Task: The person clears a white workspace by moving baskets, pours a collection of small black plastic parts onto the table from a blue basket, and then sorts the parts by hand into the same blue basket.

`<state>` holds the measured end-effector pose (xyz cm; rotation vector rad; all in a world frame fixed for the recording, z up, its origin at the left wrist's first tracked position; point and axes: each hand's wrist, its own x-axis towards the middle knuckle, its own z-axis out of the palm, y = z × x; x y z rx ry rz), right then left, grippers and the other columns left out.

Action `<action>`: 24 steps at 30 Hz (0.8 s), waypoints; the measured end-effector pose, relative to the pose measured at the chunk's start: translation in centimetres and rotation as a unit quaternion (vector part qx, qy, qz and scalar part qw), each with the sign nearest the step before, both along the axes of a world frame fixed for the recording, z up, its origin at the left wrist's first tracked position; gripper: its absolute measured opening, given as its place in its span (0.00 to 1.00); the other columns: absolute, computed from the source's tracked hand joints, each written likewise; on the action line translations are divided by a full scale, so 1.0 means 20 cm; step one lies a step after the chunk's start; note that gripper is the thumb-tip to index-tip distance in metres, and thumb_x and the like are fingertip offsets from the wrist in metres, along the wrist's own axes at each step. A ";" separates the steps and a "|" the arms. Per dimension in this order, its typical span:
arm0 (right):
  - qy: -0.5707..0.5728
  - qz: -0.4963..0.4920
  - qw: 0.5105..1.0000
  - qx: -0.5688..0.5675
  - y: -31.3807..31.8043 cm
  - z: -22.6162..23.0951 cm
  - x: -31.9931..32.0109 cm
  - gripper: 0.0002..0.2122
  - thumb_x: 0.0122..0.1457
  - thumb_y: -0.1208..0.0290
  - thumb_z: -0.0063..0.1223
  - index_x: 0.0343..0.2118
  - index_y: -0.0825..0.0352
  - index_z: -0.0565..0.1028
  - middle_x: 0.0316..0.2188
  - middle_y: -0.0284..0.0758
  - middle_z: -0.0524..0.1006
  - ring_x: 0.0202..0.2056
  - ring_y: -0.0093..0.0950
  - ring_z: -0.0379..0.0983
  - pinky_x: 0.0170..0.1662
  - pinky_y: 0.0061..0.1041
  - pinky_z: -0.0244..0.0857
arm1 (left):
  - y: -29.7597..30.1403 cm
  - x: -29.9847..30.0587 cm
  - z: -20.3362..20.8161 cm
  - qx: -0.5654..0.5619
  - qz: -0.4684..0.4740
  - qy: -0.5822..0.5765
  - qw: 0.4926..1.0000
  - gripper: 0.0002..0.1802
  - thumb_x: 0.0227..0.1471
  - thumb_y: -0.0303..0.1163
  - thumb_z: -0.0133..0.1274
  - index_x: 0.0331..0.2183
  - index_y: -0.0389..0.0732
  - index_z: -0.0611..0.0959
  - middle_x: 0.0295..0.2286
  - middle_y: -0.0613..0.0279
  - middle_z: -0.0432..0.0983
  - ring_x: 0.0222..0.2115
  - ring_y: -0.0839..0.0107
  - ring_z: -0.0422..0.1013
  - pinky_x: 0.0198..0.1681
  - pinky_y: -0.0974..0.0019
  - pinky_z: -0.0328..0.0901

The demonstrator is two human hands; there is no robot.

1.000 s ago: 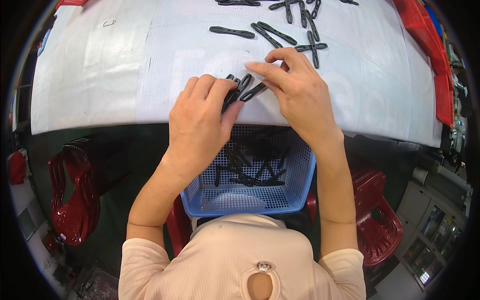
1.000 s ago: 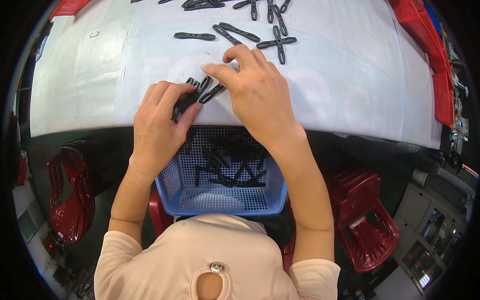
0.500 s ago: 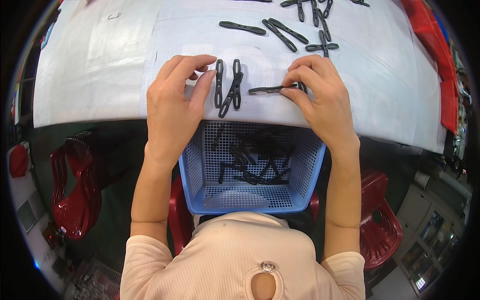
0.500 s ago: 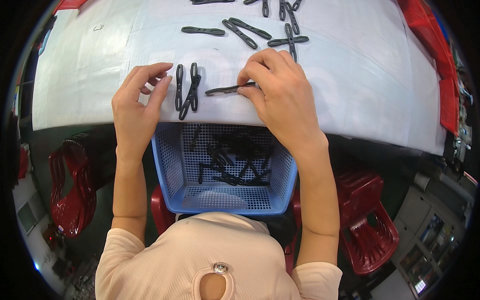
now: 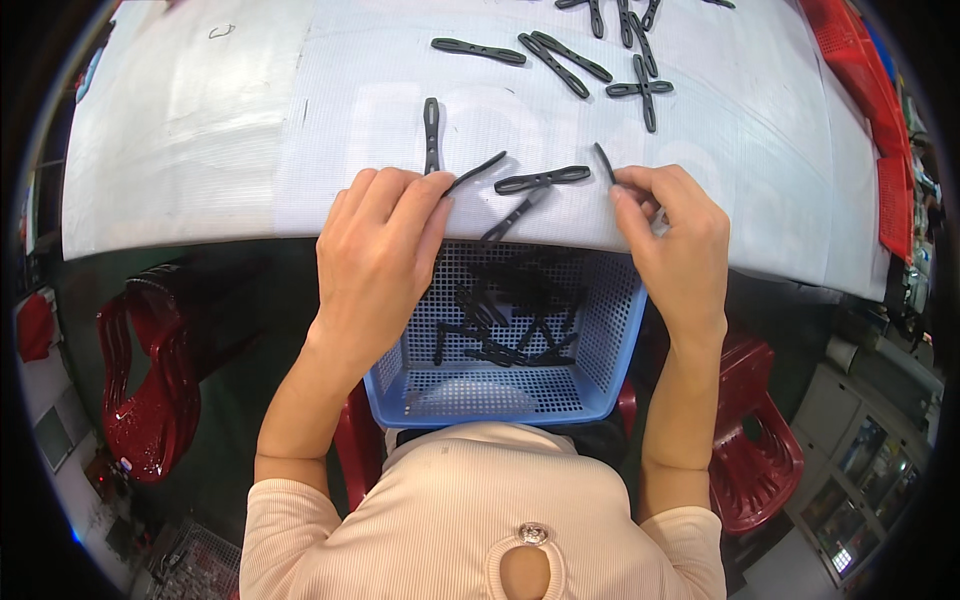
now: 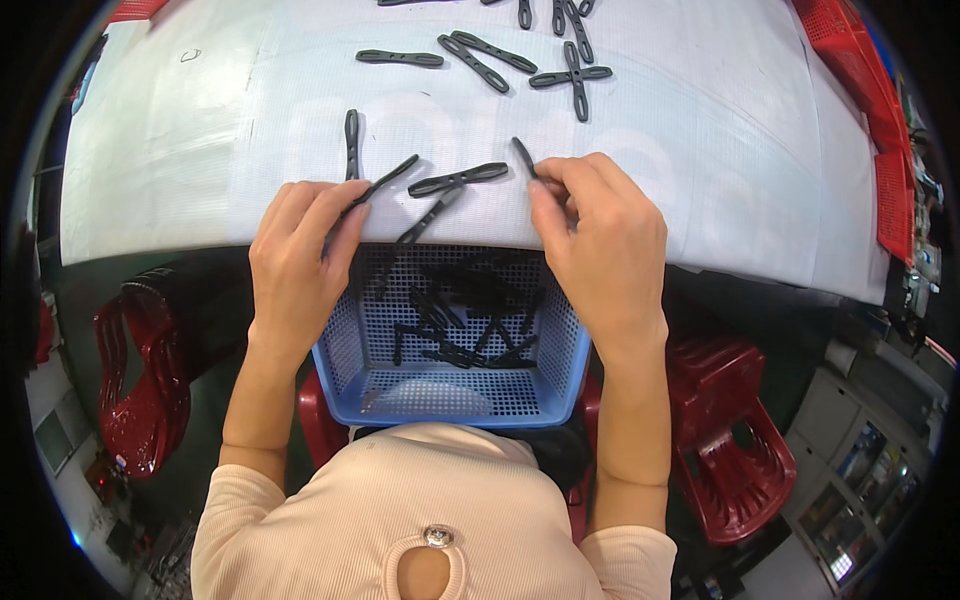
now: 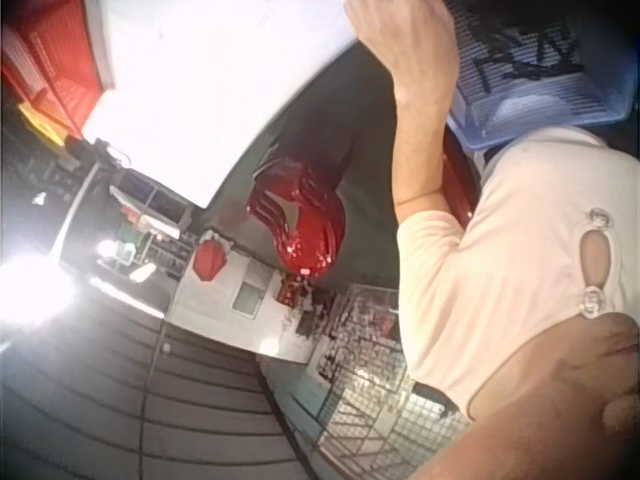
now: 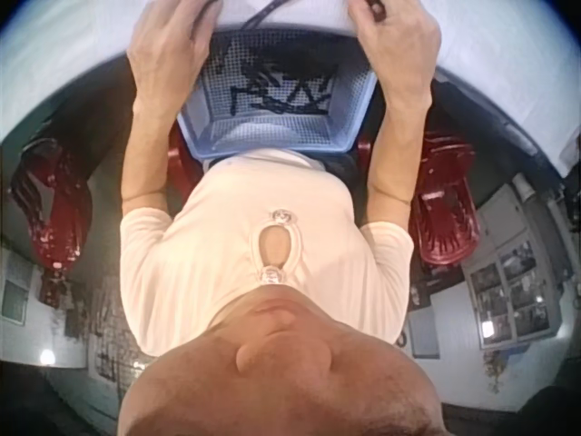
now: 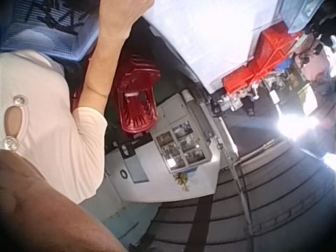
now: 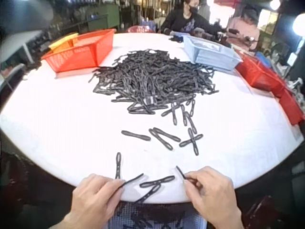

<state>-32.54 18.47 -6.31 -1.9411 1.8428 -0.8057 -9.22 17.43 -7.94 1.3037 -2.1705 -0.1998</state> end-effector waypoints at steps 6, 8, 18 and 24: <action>0.052 0.003 0.995 -0.090 -0.07 -0.02 0.03 0.08 0.46 0.78 0.59 0.31 0.67 0.76 0.28 0.34 0.72 0.31 0.32 0.70 0.32 0.29 0.64 | -0.05 0.00 -0.01 -0.069 0.011 -0.011 0.998 0.10 0.39 0.22 0.61 0.29 0.39 0.81 0.26 0.62 0.73 0.26 0.65 0.68 0.29 0.65 0.63; 0.043 0.010 0.993 -0.105 -0.07 -0.02 0.06 0.08 0.45 0.78 0.59 0.31 0.67 0.76 0.29 0.34 0.71 0.32 0.32 0.69 0.33 0.29 0.64 | -0.05 0.01 -0.03 -0.086 -0.001 -0.006 0.996 0.08 0.39 0.24 0.61 0.27 0.40 0.81 0.26 0.64 0.73 0.27 0.67 0.68 0.28 0.66 0.62; 0.017 0.019 0.993 -0.117 -0.06 -0.04 0.07 0.08 0.46 0.79 0.58 0.32 0.67 0.77 0.30 0.35 0.72 0.33 0.33 0.69 0.35 0.29 0.64 | -0.13 -0.06 0.02 0.035 0.094 -0.015 0.995 0.11 0.45 0.24 0.56 0.35 0.36 0.78 0.27 0.58 0.73 0.29 0.64 0.70 0.32 0.65 0.65; 0.014 0.000 0.994 -0.107 -0.05 -0.06 0.04 0.08 0.48 0.79 0.56 0.33 0.67 0.77 0.30 0.35 0.72 0.34 0.34 0.69 0.36 0.30 0.64 | -0.16 -0.04 0.05 0.017 0.056 -0.080 0.995 0.10 0.46 0.23 0.53 0.35 0.36 0.80 0.26 0.58 0.73 0.29 0.64 0.70 0.32 0.65 0.65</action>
